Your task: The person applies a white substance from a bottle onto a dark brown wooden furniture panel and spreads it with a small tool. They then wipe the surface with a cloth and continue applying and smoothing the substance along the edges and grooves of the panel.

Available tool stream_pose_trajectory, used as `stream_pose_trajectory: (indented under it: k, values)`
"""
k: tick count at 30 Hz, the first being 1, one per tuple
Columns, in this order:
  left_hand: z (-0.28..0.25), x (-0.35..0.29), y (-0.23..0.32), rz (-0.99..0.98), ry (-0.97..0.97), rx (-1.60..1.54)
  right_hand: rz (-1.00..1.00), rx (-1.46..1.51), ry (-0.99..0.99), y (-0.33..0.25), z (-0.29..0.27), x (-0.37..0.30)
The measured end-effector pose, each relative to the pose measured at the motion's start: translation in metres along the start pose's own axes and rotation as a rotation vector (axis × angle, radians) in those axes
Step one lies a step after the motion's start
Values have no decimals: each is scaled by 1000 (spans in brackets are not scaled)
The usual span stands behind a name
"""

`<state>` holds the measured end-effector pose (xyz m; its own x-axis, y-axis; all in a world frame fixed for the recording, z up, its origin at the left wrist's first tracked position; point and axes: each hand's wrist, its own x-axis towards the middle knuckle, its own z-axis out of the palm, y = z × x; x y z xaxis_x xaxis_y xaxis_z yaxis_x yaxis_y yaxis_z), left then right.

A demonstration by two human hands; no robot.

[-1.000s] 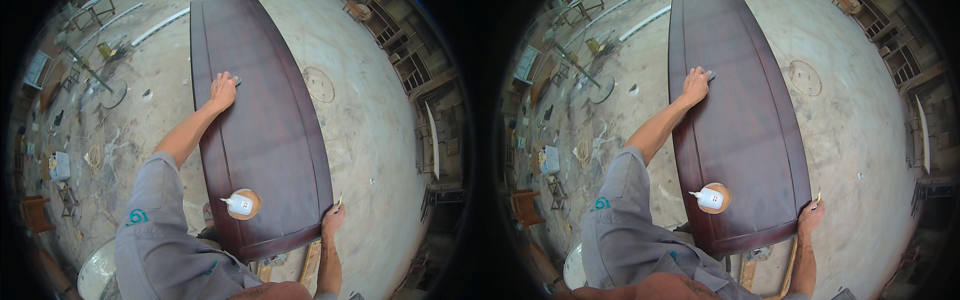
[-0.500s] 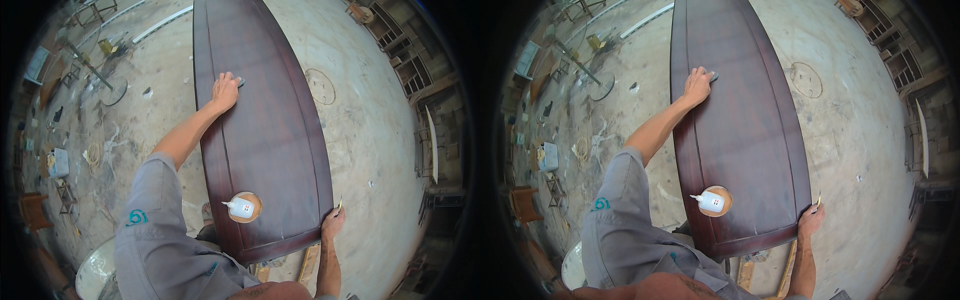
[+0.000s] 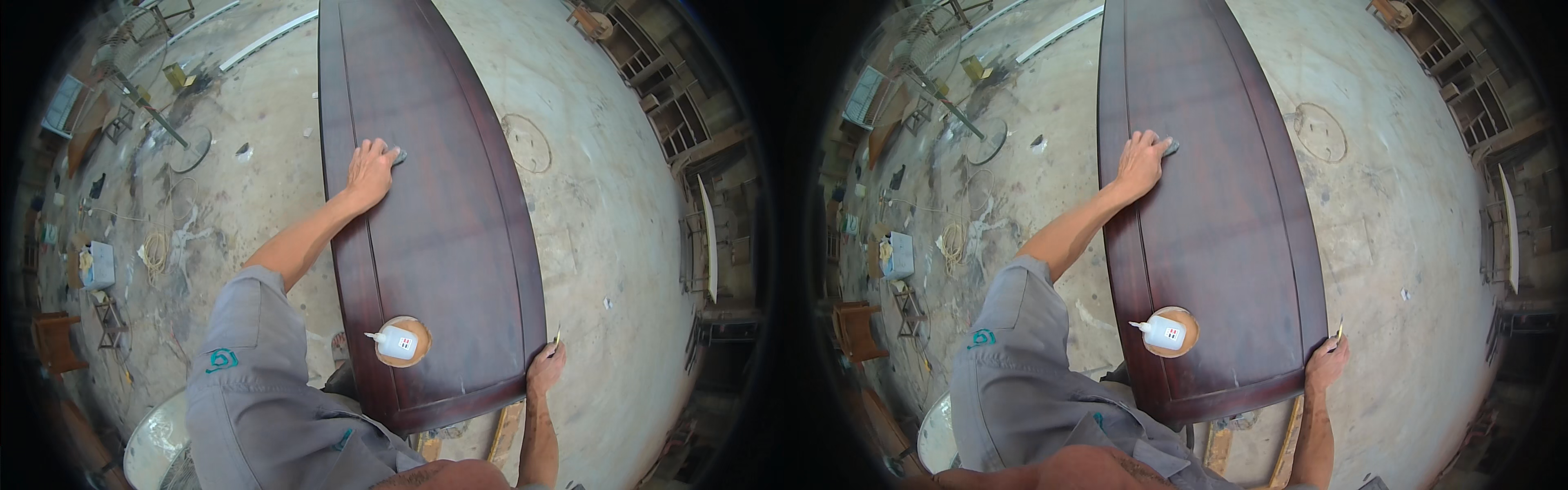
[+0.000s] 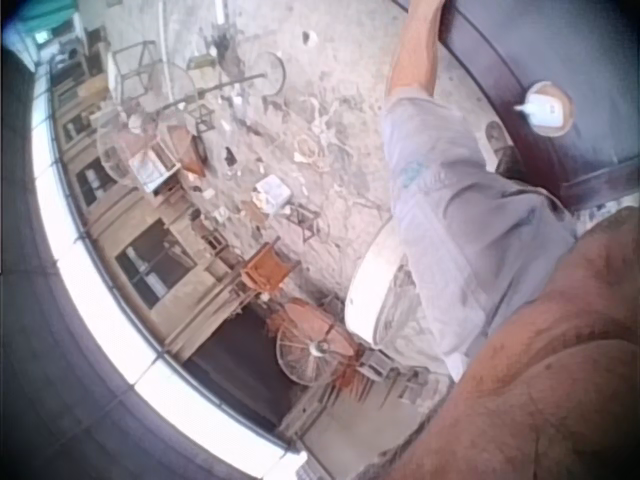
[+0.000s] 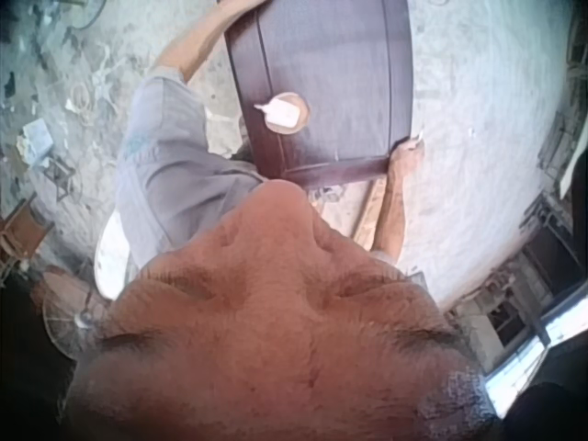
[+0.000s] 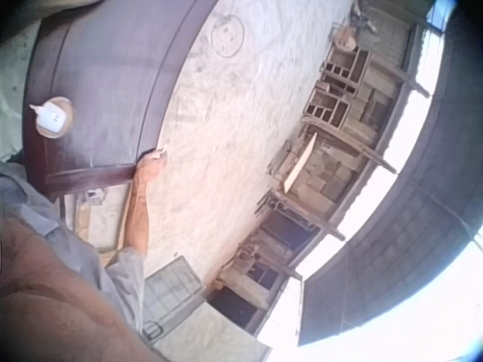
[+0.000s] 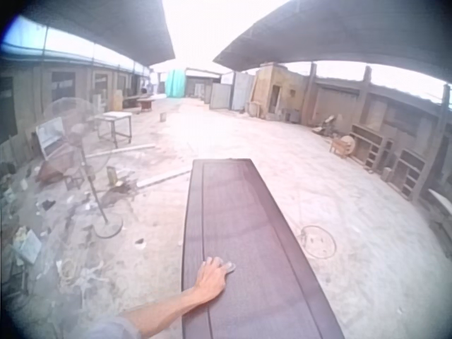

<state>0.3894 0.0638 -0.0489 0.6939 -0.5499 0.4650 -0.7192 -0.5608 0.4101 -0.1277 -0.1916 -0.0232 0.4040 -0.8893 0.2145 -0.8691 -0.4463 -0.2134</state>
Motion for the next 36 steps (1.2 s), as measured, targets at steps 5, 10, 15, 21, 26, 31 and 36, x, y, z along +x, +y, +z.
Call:
stream_pose_trajectory:
  k: [5,10,15,21,26,31,36]
  values:
    - [-8,25,-14,-11,8,93,7,53,-15,4,6,2]
    - [-32,-17,-36,-48,168,102,33,58,6,5,1,-4]
    - [-32,37,-137,-82,89,185,2,46,-8,-6,-3,-2]
    - [-30,51,-156,-52,90,176,-45,36,-20,-1,-2,2]
    - [-71,-110,-18,218,-8,-66,-2,29,-9,3,-2,-9]
    - [-64,-73,-47,258,54,63,15,3,-5,-1,-3,-4]
    - [-50,13,-89,2,119,242,-24,35,-28,-7,0,5]
